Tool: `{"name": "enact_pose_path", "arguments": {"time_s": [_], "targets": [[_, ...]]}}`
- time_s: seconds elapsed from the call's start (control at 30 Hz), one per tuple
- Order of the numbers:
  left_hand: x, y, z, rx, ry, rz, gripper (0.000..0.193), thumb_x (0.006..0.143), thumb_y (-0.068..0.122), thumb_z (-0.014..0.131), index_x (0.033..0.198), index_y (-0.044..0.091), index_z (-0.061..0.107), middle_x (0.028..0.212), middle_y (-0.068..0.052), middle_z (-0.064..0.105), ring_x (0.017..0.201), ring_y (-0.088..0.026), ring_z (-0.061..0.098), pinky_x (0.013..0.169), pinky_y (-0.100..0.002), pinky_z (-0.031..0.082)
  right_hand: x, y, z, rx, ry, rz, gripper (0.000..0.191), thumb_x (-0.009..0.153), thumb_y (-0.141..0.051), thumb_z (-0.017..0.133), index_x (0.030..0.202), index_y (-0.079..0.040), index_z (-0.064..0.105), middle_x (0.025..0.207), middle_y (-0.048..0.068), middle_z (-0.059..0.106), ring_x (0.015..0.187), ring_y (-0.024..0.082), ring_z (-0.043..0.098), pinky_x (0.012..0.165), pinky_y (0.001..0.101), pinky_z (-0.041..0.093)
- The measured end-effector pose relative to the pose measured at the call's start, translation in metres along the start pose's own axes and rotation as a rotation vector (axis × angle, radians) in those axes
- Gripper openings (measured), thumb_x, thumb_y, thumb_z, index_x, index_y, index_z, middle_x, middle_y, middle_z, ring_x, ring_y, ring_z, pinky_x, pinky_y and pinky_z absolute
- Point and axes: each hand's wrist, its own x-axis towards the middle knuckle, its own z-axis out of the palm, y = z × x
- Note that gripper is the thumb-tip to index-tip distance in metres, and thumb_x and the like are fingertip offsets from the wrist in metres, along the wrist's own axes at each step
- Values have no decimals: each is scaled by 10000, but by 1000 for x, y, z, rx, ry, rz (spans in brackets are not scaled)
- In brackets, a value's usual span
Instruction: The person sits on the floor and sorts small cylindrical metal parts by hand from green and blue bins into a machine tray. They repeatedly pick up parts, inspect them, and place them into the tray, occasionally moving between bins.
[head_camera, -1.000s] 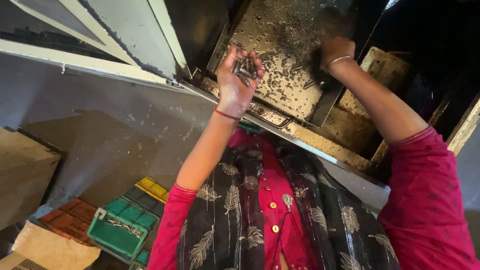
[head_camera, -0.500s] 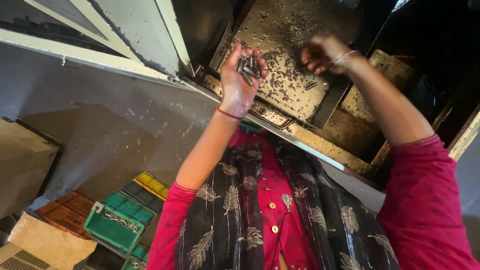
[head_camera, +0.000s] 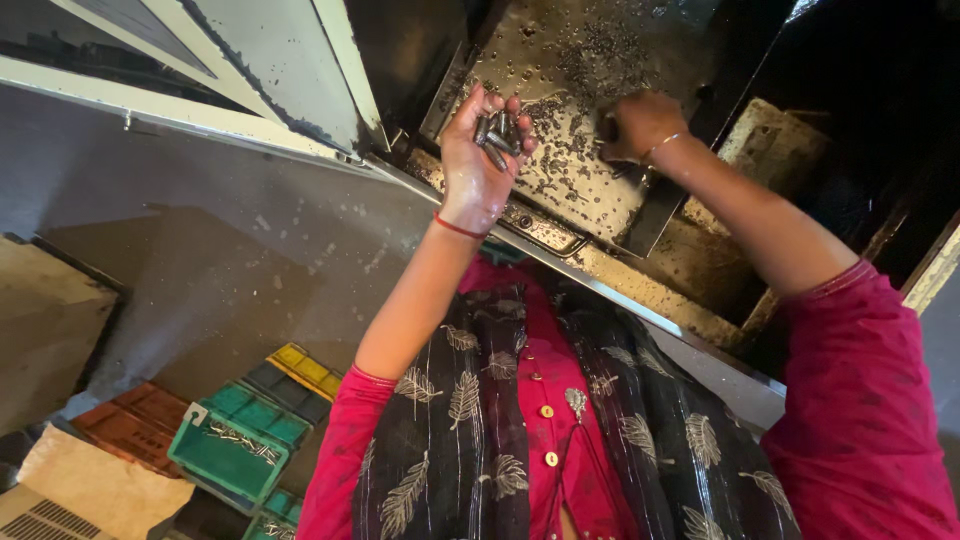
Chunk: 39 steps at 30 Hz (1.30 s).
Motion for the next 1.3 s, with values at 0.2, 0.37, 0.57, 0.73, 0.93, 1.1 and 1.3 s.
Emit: {"name": "enact_pose_path", "arguments": {"time_s": [0.2, 0.37, 0.57, 0.73, 0.93, 1.1, 1.3], "targets": [[1, 1, -2, -51, -2, -34, 274, 986, 346, 622, 889, 97, 561, 916, -101, 653, 770, -244, 652, 640, -390, 526, 15, 65, -1, 875, -216, -235, 296, 902, -297, 601, 1142, -180, 729, 1066, 98, 725, 981, 274, 675, 853, 406, 566], [-5, 3, -4, -65, -46, -44, 270, 995, 338, 603, 894, 91, 556, 937, -105, 660, 798, -246, 643, 668, -399, 518, -15, 61, -15, 754, -171, -344, 246, 931, -272, 612, 1085, -178, 780, 1065, 77, 768, 1013, 240, 691, 910, 387, 514], [-11, 4, -3, -80, -29, -54, 265, 1010, 331, 583, 894, 95, 550, 930, -109, 652, 788, -249, 630, 666, -398, 514, -49, -12, -20, -285, -275, -152, 317, 818, -355, 813, 1092, -197, 795, 992, 104, 773, 914, 268, 749, 816, 416, 614], [-11, 3, -2, -84, -19, -43, 269, 1010, 333, 584, 890, 96, 547, 915, -104, 651, 784, -245, 633, 661, -395, 513, -44, -11, -16, -323, -155, -147, 356, 761, -374, 834, 1077, -224, 773, 974, 100, 756, 915, 294, 732, 800, 434, 597], [-12, 3, 4, -51, 7, -38, 268, 1014, 335, 585, 878, 107, 546, 904, -94, 652, 772, -237, 640, 660, -395, 525, -15, 35, -21, 135, -191, -317, 345, 784, -455, 775, 1015, -199, 781, 922, 72, 774, 856, 276, 716, 765, 440, 565], [-12, 8, 11, -88, 29, -72, 266, 1010, 331, 582, 864, 113, 537, 901, -90, 645, 766, -231, 642, 657, -395, 529, 7, 85, -57, 1280, -114, -132, 214, 954, -297, 601, 1090, -160, 693, 940, 45, 676, 826, 186, 628, 692, 340, 493], [-18, 9, 13, -70, 54, -64, 255, 1018, 333, 594, 889, 119, 544, 906, -79, 643, 770, -228, 633, 673, -395, 523, 54, 100, -128, 1369, 187, 223, 363, 1056, -441, 515, 921, -162, 705, 848, 2, 654, 693, 121, 525, 605, 276, 433]]}}
